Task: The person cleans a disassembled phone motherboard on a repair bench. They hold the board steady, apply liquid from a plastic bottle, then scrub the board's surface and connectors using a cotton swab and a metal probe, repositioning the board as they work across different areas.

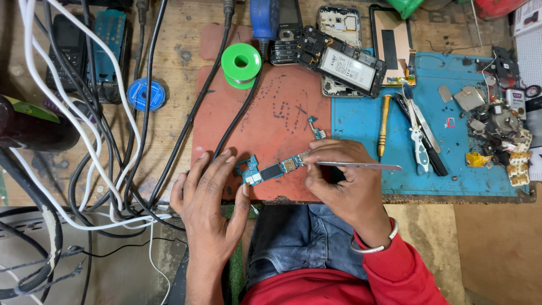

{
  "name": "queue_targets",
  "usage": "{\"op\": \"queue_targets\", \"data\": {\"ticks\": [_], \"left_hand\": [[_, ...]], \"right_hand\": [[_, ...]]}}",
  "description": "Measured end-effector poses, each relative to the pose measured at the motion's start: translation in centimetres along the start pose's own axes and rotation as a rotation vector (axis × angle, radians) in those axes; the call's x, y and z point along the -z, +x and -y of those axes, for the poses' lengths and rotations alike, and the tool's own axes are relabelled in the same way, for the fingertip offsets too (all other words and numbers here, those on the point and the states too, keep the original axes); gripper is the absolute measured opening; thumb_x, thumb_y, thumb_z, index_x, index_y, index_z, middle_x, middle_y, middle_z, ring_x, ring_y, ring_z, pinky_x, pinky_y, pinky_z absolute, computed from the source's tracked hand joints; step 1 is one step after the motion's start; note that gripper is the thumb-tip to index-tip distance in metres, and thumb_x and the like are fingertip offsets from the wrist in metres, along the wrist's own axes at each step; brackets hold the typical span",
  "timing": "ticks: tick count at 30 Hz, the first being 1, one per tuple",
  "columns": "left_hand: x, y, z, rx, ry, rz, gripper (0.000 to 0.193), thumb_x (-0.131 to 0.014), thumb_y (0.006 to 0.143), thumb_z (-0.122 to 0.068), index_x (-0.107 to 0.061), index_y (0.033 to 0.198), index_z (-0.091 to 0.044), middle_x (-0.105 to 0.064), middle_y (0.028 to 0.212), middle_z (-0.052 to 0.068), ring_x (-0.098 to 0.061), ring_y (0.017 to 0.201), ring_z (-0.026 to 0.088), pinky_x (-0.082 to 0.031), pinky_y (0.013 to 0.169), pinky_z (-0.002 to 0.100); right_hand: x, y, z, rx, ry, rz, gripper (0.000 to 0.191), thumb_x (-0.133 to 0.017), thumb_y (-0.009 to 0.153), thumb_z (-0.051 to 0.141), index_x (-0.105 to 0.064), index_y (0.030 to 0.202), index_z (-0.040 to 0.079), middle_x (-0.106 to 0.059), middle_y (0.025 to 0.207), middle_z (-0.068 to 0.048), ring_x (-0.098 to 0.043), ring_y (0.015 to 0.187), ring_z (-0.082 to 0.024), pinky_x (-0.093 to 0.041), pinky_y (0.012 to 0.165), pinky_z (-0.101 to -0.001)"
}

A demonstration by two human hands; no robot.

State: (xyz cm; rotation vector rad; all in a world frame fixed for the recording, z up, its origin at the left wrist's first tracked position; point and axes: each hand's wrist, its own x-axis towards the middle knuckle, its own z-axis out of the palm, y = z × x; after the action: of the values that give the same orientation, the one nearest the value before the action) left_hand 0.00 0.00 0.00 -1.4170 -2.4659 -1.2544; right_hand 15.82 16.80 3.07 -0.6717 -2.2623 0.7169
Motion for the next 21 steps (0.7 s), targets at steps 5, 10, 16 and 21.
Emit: {"op": "queue_targets", "data": {"ticks": [5, 10, 16, 21], "left_hand": [[-0.4, 3.1, -2.0, -0.001, -0.01, 0.002, 0.049, -0.073, 0.093, -0.024, -0.062, 0.139, -0.012, -0.065, 0.142, 0.004, -0.05, 0.143, 0.028, -0.021, 0.121, 0.048], [-3.5, 10.5, -1.9, 0.001, 0.006, 0.002, 0.048, -0.073, 0.092, -0.024, -0.062, 0.138, -0.012, -0.065, 0.141, 0.004, -0.051, 0.142, 0.028, -0.021, 0.121, 0.048], [-4.2, 15.7, -0.1, 0.001, 0.003, 0.005, 0.048, -0.073, 0.092, -0.024, -0.063, 0.138, -0.012, -0.065, 0.141, 0.004, -0.051, 0.142, 0.029, -0.021, 0.121, 0.048], [-5.7, 19.4, -0.9, 0.007, -0.004, -0.002, 0.048, -0.073, 0.092, -0.024, -0.062, 0.138, -0.012, -0.065, 0.141, 0.004, -0.051, 0.142, 0.029, -0.021, 0.121, 0.048]], "right_hand": [[2.1, 2.9, -0.9, 0.003, -0.015, 0.024, 0.025, -0.078, 0.076, 0.001, -0.074, 0.1, 0.01, -0.076, 0.104, -0.005, -0.073, 0.11, -0.025, -0.054, 0.097, -0.0371], [2.2, 10.0, -4.7, 0.012, -0.012, 0.011, 0.025, -0.077, 0.076, 0.002, -0.073, 0.099, 0.01, -0.076, 0.105, -0.006, -0.073, 0.11, -0.026, -0.054, 0.097, -0.037], [0.7, 15.2, -5.9, -0.001, -0.019, 0.019, 0.025, -0.078, 0.077, 0.002, -0.073, 0.099, 0.01, -0.075, 0.104, -0.006, -0.072, 0.109, -0.026, -0.053, 0.096, -0.037], [1.6, 19.0, -7.7, 0.005, -0.002, 0.031, 0.023, -0.077, 0.077, 0.002, -0.072, 0.098, 0.011, -0.075, 0.1, -0.004, -0.073, 0.111, -0.026, -0.054, 0.097, -0.0375]]}}
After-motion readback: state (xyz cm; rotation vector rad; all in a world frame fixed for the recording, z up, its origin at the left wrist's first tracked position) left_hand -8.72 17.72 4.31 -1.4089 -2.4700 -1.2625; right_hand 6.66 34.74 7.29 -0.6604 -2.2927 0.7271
